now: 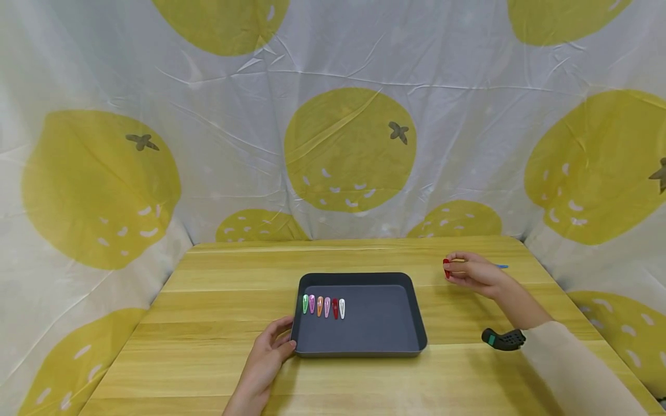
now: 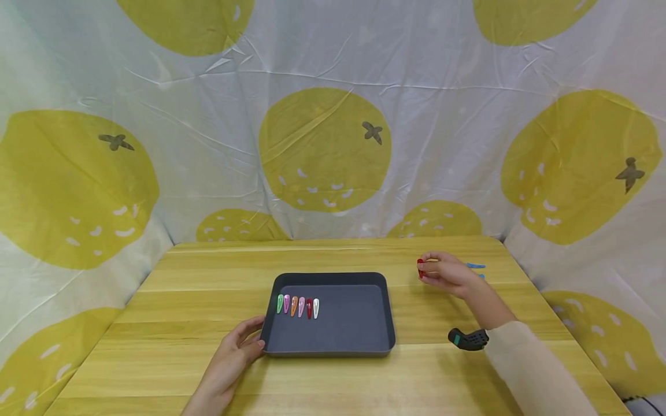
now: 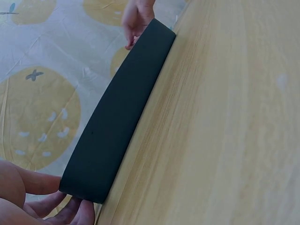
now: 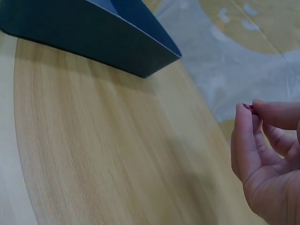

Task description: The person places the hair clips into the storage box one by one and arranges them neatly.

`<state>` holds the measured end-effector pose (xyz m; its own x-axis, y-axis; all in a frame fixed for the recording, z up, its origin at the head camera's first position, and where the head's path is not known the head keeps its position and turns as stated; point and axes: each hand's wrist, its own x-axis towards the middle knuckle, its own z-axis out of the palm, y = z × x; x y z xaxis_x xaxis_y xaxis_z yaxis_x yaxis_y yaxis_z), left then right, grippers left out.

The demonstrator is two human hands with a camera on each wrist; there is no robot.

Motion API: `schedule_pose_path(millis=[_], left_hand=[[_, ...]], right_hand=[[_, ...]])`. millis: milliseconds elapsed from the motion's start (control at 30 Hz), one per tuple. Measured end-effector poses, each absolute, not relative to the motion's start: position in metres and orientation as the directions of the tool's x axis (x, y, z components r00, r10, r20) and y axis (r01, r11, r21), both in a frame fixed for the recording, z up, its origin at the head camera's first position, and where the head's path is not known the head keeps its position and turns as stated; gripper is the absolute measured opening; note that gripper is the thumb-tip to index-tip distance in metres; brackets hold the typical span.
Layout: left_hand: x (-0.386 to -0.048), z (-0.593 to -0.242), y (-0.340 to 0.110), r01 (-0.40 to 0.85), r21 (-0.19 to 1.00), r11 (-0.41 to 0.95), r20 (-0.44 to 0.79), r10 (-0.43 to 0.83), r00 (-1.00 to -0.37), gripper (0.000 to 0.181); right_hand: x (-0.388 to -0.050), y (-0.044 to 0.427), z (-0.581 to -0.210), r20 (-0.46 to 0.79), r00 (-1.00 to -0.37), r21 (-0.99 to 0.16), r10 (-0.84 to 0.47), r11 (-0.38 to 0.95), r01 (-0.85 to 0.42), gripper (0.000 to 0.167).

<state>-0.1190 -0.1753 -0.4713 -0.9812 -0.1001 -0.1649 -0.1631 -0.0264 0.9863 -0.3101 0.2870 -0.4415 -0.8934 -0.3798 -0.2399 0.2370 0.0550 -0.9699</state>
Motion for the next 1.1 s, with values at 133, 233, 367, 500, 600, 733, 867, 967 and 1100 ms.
schedule_pose_path(millis=[133, 233, 367, 500, 600, 733, 867, 967, 1100], left_hand=[[-0.118, -0.471, -0.175, -0.154, 0.988, -0.026, -0.156, -0.098, -0.983, 0.052], [-0.118, -0.471, -0.175, -0.147, 0.989, -0.027, -0.149, -0.098, -0.984, 0.052], [-0.118, -0.471, -0.174, -0.145, 0.989, -0.029, -0.147, -0.102, -0.984, 0.052], [-0.119, -0.472, -0.175, -0.145, 0.989, -0.025, -0.146, -0.102, -0.984, 0.052], [-0.119, -0.472, -0.175, -0.148, 0.989, -0.027, -0.15, -0.102, -0.983, 0.052], [-0.119, -0.472, -0.175, -0.15, 0.988, -0.028, -0.152, -0.101, -0.983, 0.052], [-0.119, -0.472, -0.175, -0.147, 0.989, -0.025, -0.149, -0.099, -0.984, 0.052], [-0.119, -0.471, -0.175, -0.151, 0.988, -0.025, -0.153, -0.101, -0.983, 0.052], [-0.119, -0.471, -0.175, -0.15, 0.988, -0.027, -0.152, -0.102, -0.983, 0.052]], right_hand=[[-0.31, 0.275, -0.438, -0.242, -0.889, -0.969, -0.388, 0.057, 0.239, 0.013], [-0.31, 0.267, -0.436, -0.236, -0.882, -0.971, -0.407, 0.067, 0.229, 0.01], [-0.311, 0.255, -0.435, -0.227, -0.874, -0.974, -0.43, 0.077, 0.215, 0.009], [-0.311, 0.243, -0.435, -0.224, -0.866, -0.974, -0.447, 0.082, 0.209, 0.013], [-0.311, 0.236, -0.435, -0.219, -0.853, -0.976, -0.473, 0.102, 0.194, 0.011], [-0.311, 0.225, -0.433, -0.224, -0.839, -0.975, -0.497, 0.126, 0.185, 0.005], [-0.31, 0.213, -0.429, -0.231, -0.828, -0.973, -0.511, 0.141, 0.184, 0.004], [-0.31, 0.202, -0.427, -0.232, -0.82, -0.972, -0.524, 0.146, 0.182, 0.004], [-0.31, 0.189, -0.425, -0.235, -0.801, -0.971, -0.551, 0.163, 0.173, 0.005]])
